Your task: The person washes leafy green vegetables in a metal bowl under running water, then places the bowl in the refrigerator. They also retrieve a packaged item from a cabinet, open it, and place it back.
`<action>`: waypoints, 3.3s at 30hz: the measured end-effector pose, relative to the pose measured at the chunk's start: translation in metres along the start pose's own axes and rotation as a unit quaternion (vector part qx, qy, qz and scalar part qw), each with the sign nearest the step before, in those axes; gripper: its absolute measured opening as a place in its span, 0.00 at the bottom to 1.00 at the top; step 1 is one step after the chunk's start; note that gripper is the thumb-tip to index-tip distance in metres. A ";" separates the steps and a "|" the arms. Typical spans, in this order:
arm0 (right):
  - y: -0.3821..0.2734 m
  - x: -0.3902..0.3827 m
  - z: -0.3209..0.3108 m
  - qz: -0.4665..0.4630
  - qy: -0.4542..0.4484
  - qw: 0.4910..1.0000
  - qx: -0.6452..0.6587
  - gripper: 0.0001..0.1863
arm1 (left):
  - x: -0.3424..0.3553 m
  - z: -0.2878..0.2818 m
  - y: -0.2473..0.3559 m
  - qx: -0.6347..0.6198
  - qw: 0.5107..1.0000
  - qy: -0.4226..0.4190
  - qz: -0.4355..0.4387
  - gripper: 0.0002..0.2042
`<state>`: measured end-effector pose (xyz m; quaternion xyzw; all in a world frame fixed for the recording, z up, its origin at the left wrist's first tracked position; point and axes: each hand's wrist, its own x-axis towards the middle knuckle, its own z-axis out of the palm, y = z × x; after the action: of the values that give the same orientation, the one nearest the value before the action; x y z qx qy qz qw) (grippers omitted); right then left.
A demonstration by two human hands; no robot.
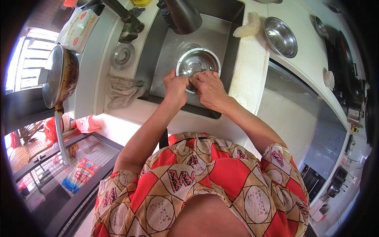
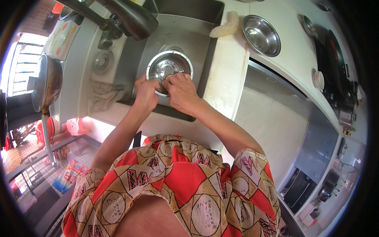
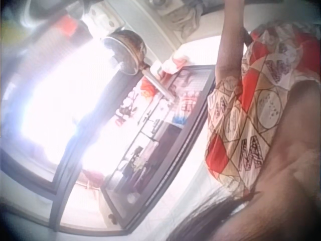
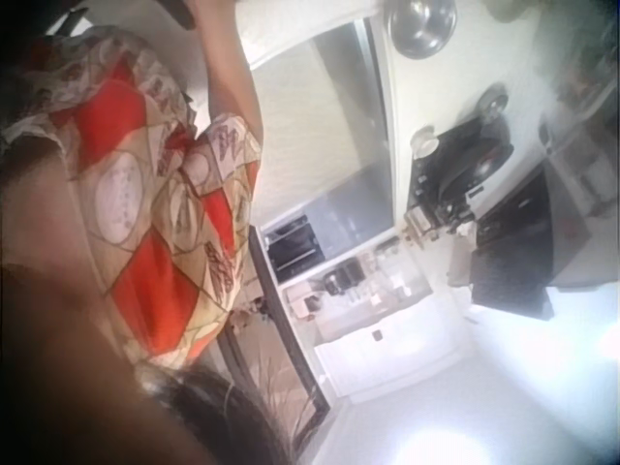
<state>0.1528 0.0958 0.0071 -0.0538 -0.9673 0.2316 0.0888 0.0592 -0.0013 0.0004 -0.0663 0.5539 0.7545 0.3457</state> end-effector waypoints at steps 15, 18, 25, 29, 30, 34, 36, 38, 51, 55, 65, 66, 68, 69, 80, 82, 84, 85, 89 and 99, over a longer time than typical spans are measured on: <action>0.003 0.009 -0.004 0.008 0.034 0.999 0.015 0.24 | 0.000 0.006 0.010 0.001 1.000 0.008 0.010 0.15; 0.004 0.010 -0.004 -0.032 -0.023 0.999 0.020 0.23 | 0.000 0.004 0.012 -0.009 1.000 0.005 0.005 0.16; 0.009 0.012 -0.007 -0.039 -0.055 0.997 0.041 0.22 | 0.000 0.002 0.019 0.027 1.000 0.004 0.013 0.16; 0.011 0.013 -0.007 -0.018 -0.082 0.996 0.020 0.23 | -0.002 0.005 0.022 0.047 0.998 0.043 0.002 0.16; 0.011 0.013 -0.007 -0.024 -0.053 0.998 0.036 0.23 | -0.002 0.006 0.023 0.040 0.999 0.028 0.013 0.15; 0.010 0.014 -0.003 -0.055 -0.050 0.994 0.076 0.24 | -0.001 0.003 0.027 0.040 0.999 0.008 0.013 0.14; 0.010 0.016 -0.004 -0.074 -0.066 0.993 0.071 0.26 | -0.001 0.002 0.027 0.039 0.999 0.017 0.003 0.13; 0.012 0.019 -0.007 -0.039 -0.090 0.995 0.021 0.29 | -0.002 0.003 0.025 0.039 0.998 0.054 -0.015 0.13; 0.003 0.028 -0.014 -0.021 0.016 0.997 0.073 0.29 | -0.001 0.002 0.028 0.129 0.991 0.012 0.039 0.10; 0.007 0.032 -0.012 -0.050 -0.076 0.996 0.005 0.25 | 0.002 -0.001 0.026 0.131 0.990 0.024 0.036 0.09; 0.003 0.031 -0.014 -0.066 -0.112 0.991 0.031 0.28 | 0.002 0.001 0.031 0.130 0.987 0.031 0.084 0.06; 0.002 0.030 -0.014 -0.070 -0.181 0.980 0.036 0.28 | 0.003 0.000 0.031 0.138 0.985 0.029 0.097 0.06; 0.002 0.031 -0.013 -0.065 -0.082 0.994 0.044 0.29 | 0.003 -0.002 0.030 0.152 0.982 0.016 0.112 0.06; 0.002 0.032 -0.012 -0.046 -0.010 0.998 0.041 0.29 | 0.004 -0.004 0.030 0.159 0.980 0.006 0.116 0.06; 0.001 0.031 -0.005 -0.039 -0.010 0.998 0.050 0.27 | 0.017 -0.018 0.025 0.179 0.976 0.007 0.125 0.07; 0.002 0.034 -0.004 -0.017 0.019 0.998 0.049 0.27 | 0.018 -0.017 0.026 0.178 0.975 0.008 0.129 0.07; 0.001 0.036 -0.004 -0.033 0.019 0.997 0.061 0.28 | 0.018 -0.015 0.027 0.161 0.978 0.004 0.129 0.07; 0.000 0.036 -0.004 -0.032 -0.044 0.997 0.059 0.29 | 0.018 -0.015 0.029 0.168 0.978 0.020 0.120 0.07; -0.003 0.034 -0.004 -0.043 -0.019 0.996 0.078 0.29 | 0.016 -0.014 0.035 0.199 0.971 0.011 0.132 0.07; -0.007 0.038 -0.002 -0.026 0.042 0.998 0.043 0.28 | 0.012 -0.009 0.036 0.166 0.979 0.022 0.118 0.07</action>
<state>0.1152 0.0959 0.0174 -0.0344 -0.9530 0.2681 0.1371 0.0256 -0.0094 0.0195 0.0415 0.6826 0.6862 0.2480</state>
